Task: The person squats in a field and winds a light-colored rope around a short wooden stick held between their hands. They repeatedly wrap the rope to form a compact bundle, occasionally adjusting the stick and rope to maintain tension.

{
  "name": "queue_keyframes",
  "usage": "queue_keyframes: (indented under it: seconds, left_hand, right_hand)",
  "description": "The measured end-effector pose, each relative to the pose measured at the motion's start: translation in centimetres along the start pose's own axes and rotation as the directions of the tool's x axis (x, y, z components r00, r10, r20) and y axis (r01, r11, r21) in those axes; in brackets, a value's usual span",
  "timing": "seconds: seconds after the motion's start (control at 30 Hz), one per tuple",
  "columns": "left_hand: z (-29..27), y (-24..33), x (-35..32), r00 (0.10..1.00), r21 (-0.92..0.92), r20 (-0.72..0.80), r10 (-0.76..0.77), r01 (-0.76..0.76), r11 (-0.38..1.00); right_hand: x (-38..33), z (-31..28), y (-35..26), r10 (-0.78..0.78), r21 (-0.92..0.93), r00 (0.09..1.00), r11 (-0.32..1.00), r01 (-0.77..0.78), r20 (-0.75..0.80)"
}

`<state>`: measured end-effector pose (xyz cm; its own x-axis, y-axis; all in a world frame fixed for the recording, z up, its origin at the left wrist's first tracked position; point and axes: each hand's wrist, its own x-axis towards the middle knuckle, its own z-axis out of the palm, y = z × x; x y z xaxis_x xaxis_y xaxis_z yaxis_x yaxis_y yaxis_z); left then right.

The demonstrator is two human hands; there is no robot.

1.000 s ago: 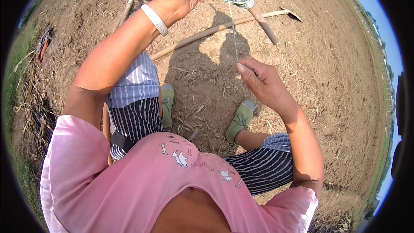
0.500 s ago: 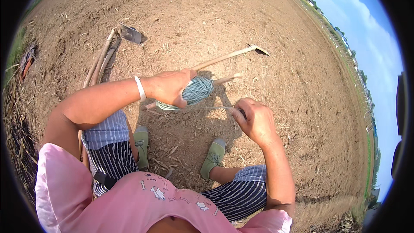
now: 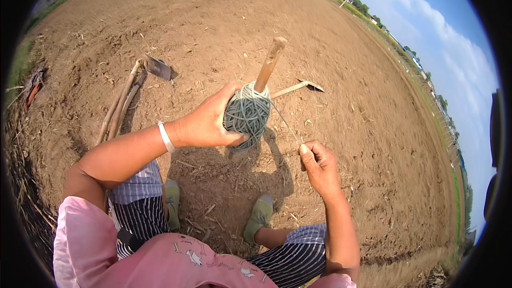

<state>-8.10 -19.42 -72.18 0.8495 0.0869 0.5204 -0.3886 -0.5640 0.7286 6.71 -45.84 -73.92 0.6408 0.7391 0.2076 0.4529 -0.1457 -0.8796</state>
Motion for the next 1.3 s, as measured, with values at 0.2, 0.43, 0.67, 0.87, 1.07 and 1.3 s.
queue_keyframes:
  seconds: [0.2,0.43,0.67,0.87,1.07,1.3]
  left_hand:
    - [-2.0,1.2,1.8,0.88,-0.698,-0.35,-0.321,-0.016,0.716]
    - [-2.2,-0.3,-0.3,0.902,-0.869,0.226,-0.366,0.357,0.343]
    - [0.8,-6.0,-1.0,0.761,0.114,0.453,-0.464,0.466,0.877]
    - [3.6,-4.2,-3.8,0.63,0.549,0.713,-0.307,-0.23,0.803]
    - [3.0,-1.6,-2.1,0.858,0.218,0.514,0.021,-0.154,0.964]
    - [-0.2,-0.8,1.2,0.957,-0.177,-0.261,-0.124,0.079,0.981]
  right_hand:
    - [-0.3,5.1,-2.7,-0.253,-0.115,0.916,0.947,0.301,0.311]
    - [1.4,3.1,2.0,0.1,-0.427,0.962,0.904,0.019,0.253]
    - [0.1,1.7,0.3,-0.284,-0.645,0.926,0.666,0.376,0.247]
    - [-0.2,0.6,-2.2,-0.222,-0.693,0.969,0.681,0.235,0.11]
    - [-0.1,-2.0,4.3,-0.023,-0.417,0.997,0.909,-0.01,-0.075]
    - [-0.5,4.1,-1.9,-0.075,-0.022,0.978,0.996,0.081,0.195]
